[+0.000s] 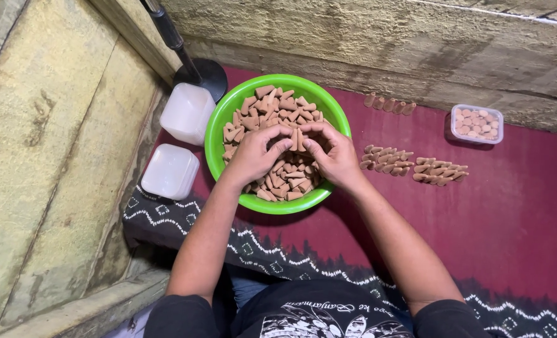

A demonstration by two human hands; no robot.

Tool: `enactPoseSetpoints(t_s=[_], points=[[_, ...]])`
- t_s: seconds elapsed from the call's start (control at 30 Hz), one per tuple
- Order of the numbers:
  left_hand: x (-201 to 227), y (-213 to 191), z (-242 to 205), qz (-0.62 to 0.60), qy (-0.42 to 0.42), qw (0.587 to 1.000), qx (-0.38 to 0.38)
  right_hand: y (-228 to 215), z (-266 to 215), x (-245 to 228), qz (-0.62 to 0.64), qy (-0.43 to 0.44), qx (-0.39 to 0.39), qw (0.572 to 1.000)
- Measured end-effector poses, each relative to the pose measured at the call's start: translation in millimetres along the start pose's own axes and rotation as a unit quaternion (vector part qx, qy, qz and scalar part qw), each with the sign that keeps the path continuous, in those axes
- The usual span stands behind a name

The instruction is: The person is taking incense cones out of a large green bowl and arranging them into organized rows on a table.

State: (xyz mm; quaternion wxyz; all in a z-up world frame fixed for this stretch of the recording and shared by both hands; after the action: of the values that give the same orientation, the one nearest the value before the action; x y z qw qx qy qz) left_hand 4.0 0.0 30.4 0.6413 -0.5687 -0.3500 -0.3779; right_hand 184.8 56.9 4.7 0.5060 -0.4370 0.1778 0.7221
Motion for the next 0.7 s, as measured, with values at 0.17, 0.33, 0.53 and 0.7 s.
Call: enactPoseSetpoints(t_s=[0.17, 0.33, 0.53, 0.7], points=[[-13.8, 3.1, -3.5, -0.008, -0.003, 0.999, 0.036, -0.5, 1.7, -6.2, -0.011, -0.046, 0.001, 0.999], [-9.7, -3.8, -12.4, -0.035, 0.024, 0.992, 0.123, -14.3, -12.8, -6.1, -0.027, -0.108, 0.024, 0.993], [-1.9, 21.6, -61.2, -0.063, 0.009, 0.979, 0.194, -52.1, -66.4, -24.8, -0.037, -0.064, -0.015, 0.997], [15.5, 65.3, -92.7, -0.092, -0.009, 0.984, 0.153, -105.6, -125.9, -44.4, -0.085, 0.001, -0.039, 0.996]])
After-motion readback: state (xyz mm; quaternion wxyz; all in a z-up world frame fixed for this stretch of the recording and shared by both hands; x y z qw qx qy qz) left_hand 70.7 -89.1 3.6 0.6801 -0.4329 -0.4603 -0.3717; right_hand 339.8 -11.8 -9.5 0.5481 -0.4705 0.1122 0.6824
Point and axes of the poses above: each hand's wrist, its own z-axis towards the middle knuckle, its own y-axis out of the palm, x = y × z, the point moved 4 cm from there along z, towards the middle knuckle, and after that the axes turned 9 degrees about -y, right-handed, at the moved point
